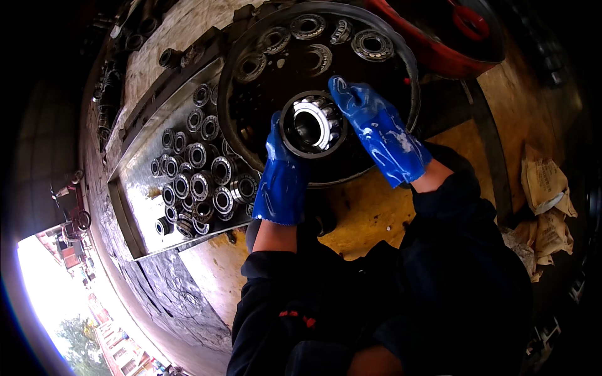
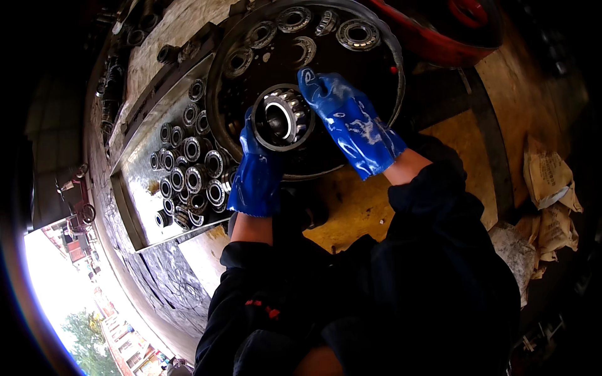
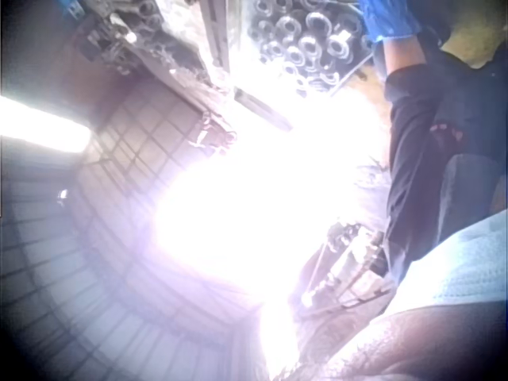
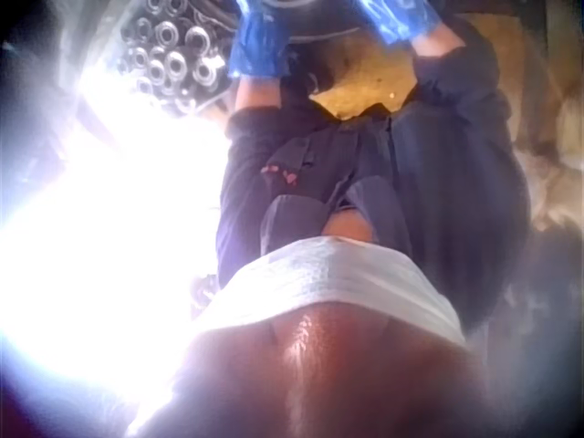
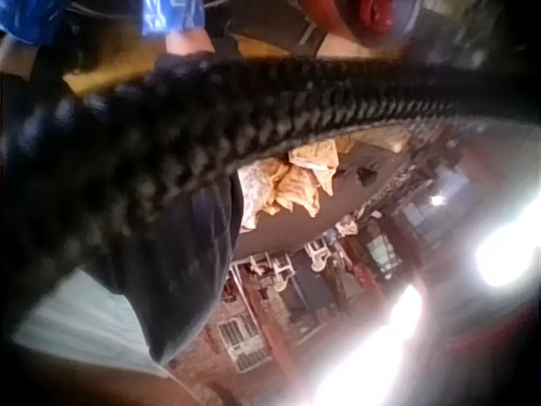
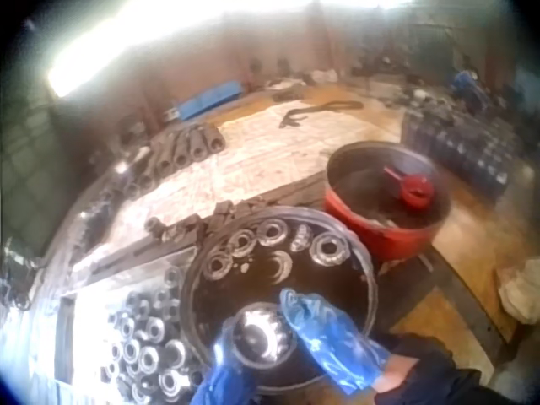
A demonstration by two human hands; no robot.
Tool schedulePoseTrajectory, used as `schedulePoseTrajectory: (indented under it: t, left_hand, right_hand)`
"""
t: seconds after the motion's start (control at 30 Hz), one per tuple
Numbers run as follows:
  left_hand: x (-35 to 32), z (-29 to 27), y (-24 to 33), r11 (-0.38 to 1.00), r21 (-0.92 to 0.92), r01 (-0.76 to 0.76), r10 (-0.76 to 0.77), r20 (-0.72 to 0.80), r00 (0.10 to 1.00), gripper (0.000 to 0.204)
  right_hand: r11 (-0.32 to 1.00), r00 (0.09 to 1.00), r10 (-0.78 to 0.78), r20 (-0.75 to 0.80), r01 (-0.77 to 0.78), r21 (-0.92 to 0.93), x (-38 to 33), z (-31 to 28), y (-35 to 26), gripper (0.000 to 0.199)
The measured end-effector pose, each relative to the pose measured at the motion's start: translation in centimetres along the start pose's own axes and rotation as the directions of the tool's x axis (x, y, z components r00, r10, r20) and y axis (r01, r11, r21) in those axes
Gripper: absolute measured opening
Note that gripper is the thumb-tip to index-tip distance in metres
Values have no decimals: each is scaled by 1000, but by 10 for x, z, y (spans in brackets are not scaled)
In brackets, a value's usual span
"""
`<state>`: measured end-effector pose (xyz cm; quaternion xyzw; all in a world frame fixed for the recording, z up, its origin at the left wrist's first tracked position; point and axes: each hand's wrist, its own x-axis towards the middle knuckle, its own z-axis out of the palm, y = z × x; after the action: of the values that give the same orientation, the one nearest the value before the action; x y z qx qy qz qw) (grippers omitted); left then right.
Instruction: The person sits on the floor and cleans metal bearings by dipping them into a bucket of dark liquid. They scrub the bearings with gloved hands and a small brush, then place them into a metal tray.
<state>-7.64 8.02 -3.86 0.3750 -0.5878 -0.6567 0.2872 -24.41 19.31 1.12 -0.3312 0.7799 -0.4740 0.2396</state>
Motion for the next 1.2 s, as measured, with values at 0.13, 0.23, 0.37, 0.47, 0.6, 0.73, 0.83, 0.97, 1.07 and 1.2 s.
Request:
schedulePoseTrajectory:
  t: [0.13,0.23,0.37,0.47,0.6,0.73,0.83,0.97,1.07,1.2]
  left_hand:
    - [-4,6,6,978,-167,126,-118,55,991,38]
    - [-11,10,17,890,-368,270,-248,106,963,38]
    - [-16,14,27,752,-540,379,-340,175,924,37]
    - [-20,18,36,698,-604,385,-351,181,919,36]
    - [-29,14,36,666,-641,381,-357,174,918,35]
    - [-28,17,32,640,-601,479,-381,293,877,36]
    - [-34,14,24,727,-533,432,-307,310,900,37]
    - [-41,7,24,906,-364,216,-135,236,962,32]
    - [-49,-13,29,817,418,-396,331,222,917,30]
    - [-42,-46,36,711,617,-337,424,6,906,40]
  right_hand:
    - [993,997,78,-14,-77,90,5,-4,2,52]
    - [963,989,151,10,-149,226,13,-1,2,55]
    - [923,965,232,126,-259,283,6,-8,-24,40]
    - [950,958,223,181,-255,179,11,-6,-20,46]
    - [976,944,217,249,-218,-22,22,12,3,57]
    - [943,897,325,300,-332,-31,19,8,14,63]
    - [943,904,332,270,-308,-129,18,9,19,63]
    - [952,906,302,297,-302,-47,21,18,29,58]
    - [940,892,210,399,-296,167,28,27,31,55]
    - [878,871,246,425,-386,282,35,32,30,51]
